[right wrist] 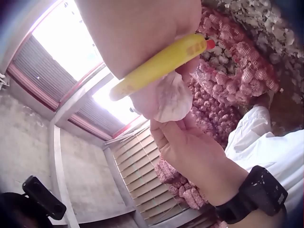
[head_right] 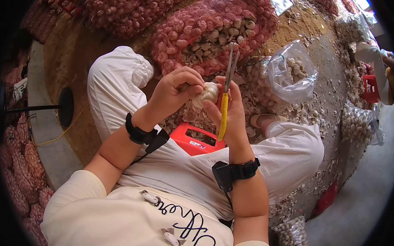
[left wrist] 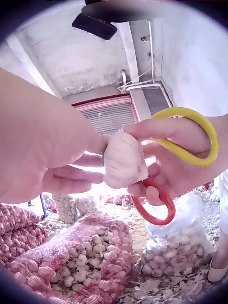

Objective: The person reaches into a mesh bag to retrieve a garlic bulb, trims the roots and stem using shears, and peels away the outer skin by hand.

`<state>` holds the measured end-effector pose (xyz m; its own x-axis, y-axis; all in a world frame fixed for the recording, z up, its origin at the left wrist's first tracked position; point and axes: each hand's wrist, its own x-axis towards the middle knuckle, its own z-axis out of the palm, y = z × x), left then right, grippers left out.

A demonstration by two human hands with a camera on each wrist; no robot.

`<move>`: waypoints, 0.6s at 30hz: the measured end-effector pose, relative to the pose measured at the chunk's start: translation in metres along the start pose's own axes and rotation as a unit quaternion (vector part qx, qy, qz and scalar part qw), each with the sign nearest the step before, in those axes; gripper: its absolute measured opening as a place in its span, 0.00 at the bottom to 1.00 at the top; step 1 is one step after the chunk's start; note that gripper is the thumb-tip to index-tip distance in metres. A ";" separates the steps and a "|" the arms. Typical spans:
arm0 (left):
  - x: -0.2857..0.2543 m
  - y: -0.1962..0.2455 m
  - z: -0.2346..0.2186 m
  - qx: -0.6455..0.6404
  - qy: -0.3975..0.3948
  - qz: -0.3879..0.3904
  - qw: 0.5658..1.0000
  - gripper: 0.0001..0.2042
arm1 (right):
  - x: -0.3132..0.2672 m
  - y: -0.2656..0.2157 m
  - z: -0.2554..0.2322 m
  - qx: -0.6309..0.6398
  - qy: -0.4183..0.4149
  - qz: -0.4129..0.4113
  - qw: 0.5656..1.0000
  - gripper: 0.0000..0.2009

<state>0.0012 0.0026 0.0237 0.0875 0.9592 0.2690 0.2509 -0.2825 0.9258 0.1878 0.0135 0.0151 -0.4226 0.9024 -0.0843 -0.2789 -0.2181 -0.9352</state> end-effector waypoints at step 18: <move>-0.005 0.007 0.004 -0.016 -0.030 -0.154 0.988 0.13 | 0.007 0.008 -0.001 -0.377 0.093 -0.211 0.897 0.30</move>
<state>0.0059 -0.0046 0.0273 0.0684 0.9968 -0.0412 0.2441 0.0233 0.9695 0.1833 0.0180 0.0064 -0.2458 0.9070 0.3419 0.3113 0.4080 -0.8583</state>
